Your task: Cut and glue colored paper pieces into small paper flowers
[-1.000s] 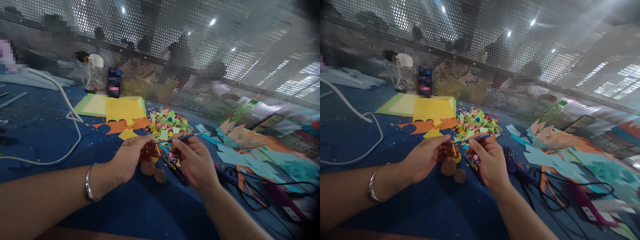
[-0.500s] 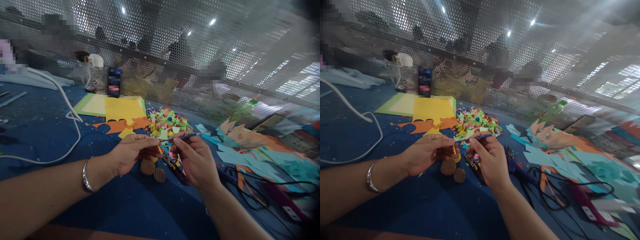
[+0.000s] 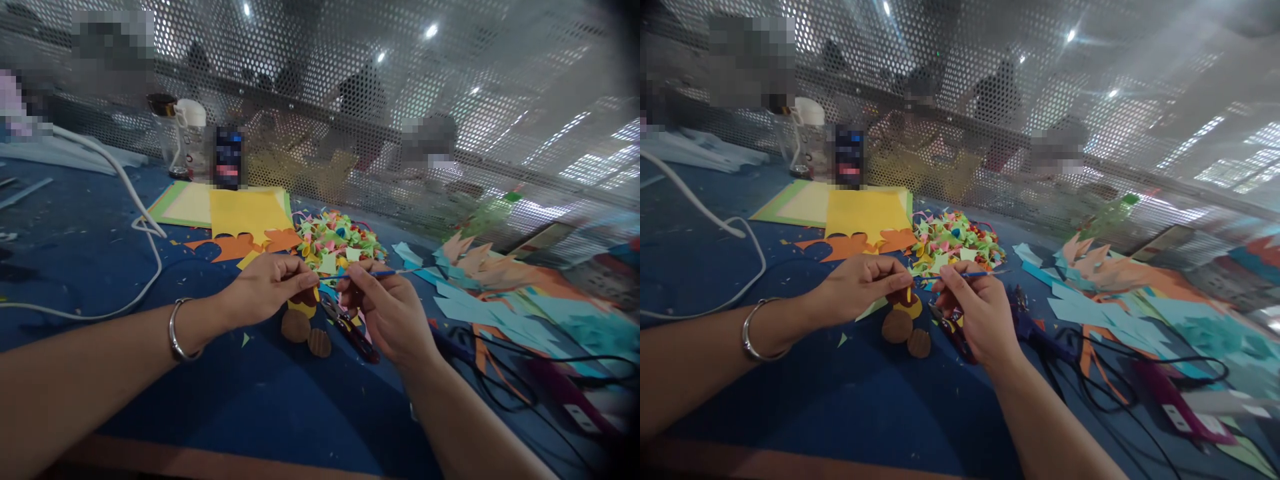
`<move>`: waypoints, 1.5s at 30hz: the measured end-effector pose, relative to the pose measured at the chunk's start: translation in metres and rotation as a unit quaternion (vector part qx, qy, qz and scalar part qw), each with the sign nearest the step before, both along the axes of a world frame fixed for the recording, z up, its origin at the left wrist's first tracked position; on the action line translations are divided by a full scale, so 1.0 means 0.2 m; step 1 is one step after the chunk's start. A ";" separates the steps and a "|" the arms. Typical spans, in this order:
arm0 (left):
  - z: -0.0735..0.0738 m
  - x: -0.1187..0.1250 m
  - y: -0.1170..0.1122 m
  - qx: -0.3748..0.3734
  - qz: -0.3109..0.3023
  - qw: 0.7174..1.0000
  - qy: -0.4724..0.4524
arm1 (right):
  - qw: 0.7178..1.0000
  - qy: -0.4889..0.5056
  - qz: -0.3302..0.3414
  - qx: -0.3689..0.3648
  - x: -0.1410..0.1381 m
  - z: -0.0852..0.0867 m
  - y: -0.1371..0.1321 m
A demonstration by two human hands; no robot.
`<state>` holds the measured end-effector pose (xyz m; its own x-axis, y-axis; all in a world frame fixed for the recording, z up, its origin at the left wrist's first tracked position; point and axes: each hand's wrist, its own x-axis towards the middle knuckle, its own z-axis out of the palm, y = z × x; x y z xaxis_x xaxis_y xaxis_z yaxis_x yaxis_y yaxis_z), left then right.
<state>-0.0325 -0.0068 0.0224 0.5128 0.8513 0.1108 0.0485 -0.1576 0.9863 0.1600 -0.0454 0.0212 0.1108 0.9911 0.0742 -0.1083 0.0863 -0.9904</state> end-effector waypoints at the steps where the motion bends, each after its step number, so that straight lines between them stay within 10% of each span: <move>1: 0.00 0.00 0.00 -0.009 -0.007 1.000 -0.004 | 1.000 -0.009 0.001 -0.002 0.00 0.00 0.00; 20: -0.03 0.00 0.04 -0.276 -0.031 0.956 -0.099 | 0.997 -0.041 0.058 -0.043 0.03 0.01 -0.01; 45: 0.02 -0.01 0.05 -0.237 -0.063 0.961 -0.130 | 0.995 -0.062 0.073 0.000 0.03 0.00 -0.01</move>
<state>-0.0352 0.0023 0.0271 0.6220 0.7712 -0.1351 -0.1994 0.3229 0.9252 0.1667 -0.0475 0.0211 -0.0444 0.9960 0.0776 0.0026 0.0778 -0.9970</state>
